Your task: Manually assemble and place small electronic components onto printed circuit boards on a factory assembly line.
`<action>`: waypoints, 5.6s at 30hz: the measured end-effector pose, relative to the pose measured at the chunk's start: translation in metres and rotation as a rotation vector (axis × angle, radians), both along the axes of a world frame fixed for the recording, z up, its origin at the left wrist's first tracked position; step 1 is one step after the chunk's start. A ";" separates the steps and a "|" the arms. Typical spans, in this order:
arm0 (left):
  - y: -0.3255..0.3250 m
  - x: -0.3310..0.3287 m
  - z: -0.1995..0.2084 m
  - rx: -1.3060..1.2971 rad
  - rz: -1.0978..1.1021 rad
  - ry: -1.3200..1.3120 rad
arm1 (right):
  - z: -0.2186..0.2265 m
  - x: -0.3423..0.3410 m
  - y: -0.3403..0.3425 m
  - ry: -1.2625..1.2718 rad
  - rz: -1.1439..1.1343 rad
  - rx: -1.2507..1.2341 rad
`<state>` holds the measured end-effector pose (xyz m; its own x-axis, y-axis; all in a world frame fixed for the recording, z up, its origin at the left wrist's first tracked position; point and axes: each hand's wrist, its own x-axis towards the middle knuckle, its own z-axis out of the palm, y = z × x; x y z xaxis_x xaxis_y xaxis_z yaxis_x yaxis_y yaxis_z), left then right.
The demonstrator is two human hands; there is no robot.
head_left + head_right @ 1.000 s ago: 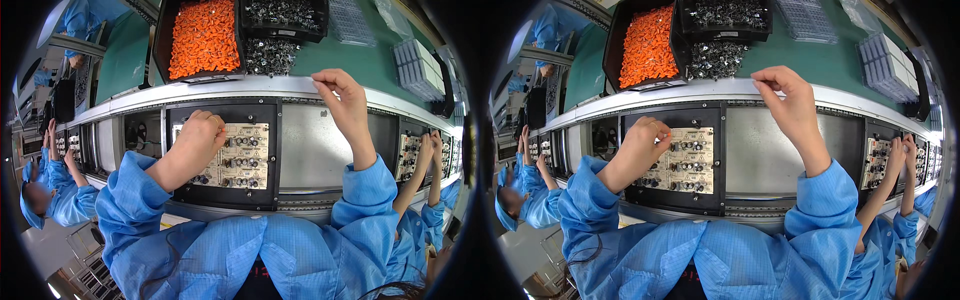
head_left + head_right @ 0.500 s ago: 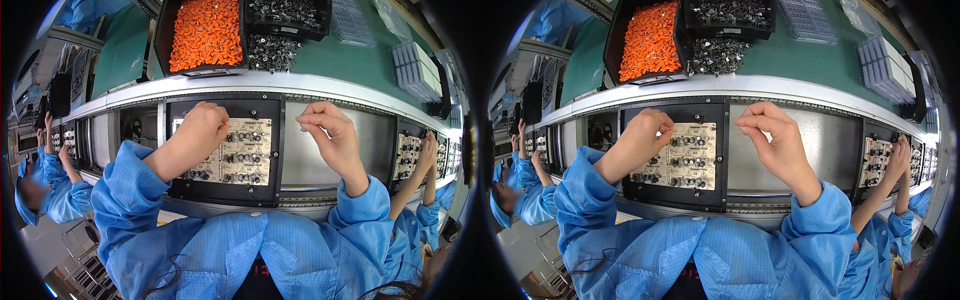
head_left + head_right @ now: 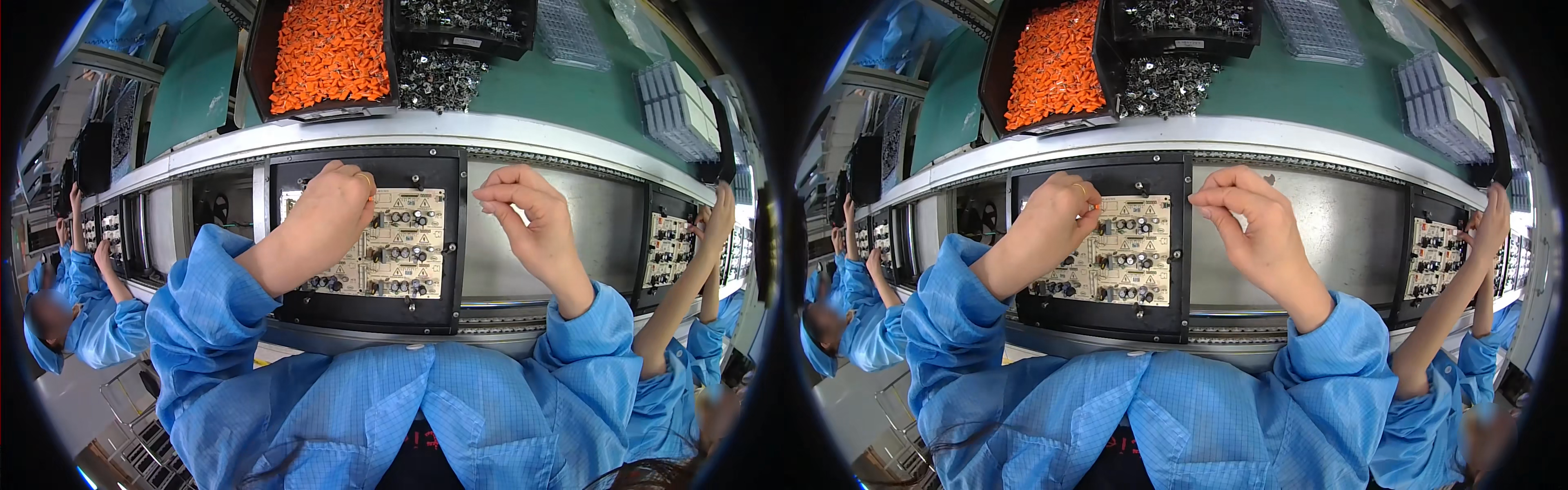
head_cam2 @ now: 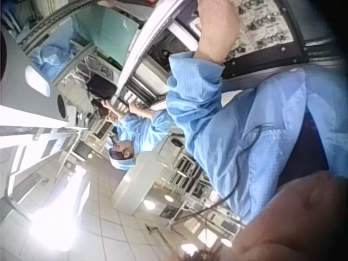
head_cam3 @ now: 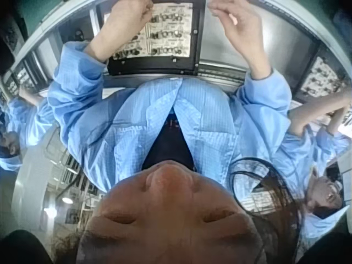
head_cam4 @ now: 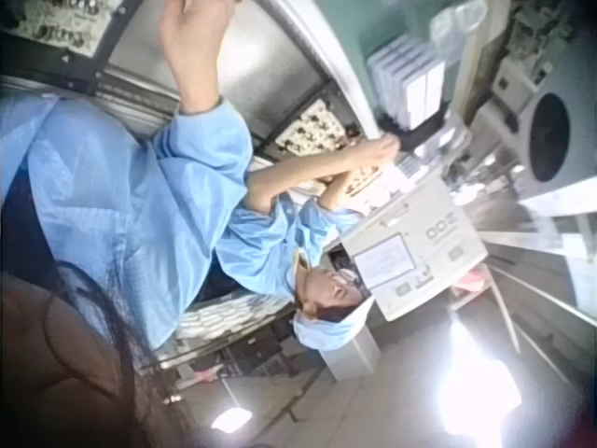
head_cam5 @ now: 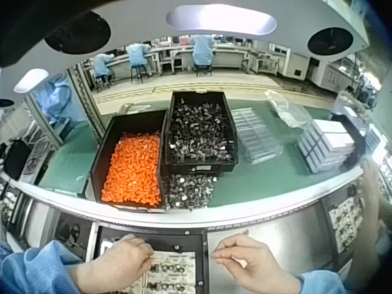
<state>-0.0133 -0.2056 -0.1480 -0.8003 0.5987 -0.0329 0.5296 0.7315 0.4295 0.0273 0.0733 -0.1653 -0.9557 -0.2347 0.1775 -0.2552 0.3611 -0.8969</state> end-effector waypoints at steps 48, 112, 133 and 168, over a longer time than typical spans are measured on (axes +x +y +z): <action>-0.029 -0.026 0.043 0.251 0.228 -0.032 | -0.043 -0.125 -0.025 0.338 -0.235 0.388; -0.055 -0.188 0.009 -0.059 0.390 0.606 | 0.007 0.059 -0.052 0.119 0.107 0.263; -0.058 -0.183 0.021 0.217 0.494 0.413 | -0.010 0.071 -0.065 0.138 0.002 0.393; -0.041 0.053 0.036 0.313 0.291 -0.350 | -0.037 -0.124 -0.034 0.312 -0.078 0.416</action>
<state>0.0397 -0.2466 -0.1120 -0.9074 0.3785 -0.1828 0.1109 0.6351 0.7644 -0.0971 0.0388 -0.2021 -0.8900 -0.2760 0.3629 -0.4449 0.6995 -0.5592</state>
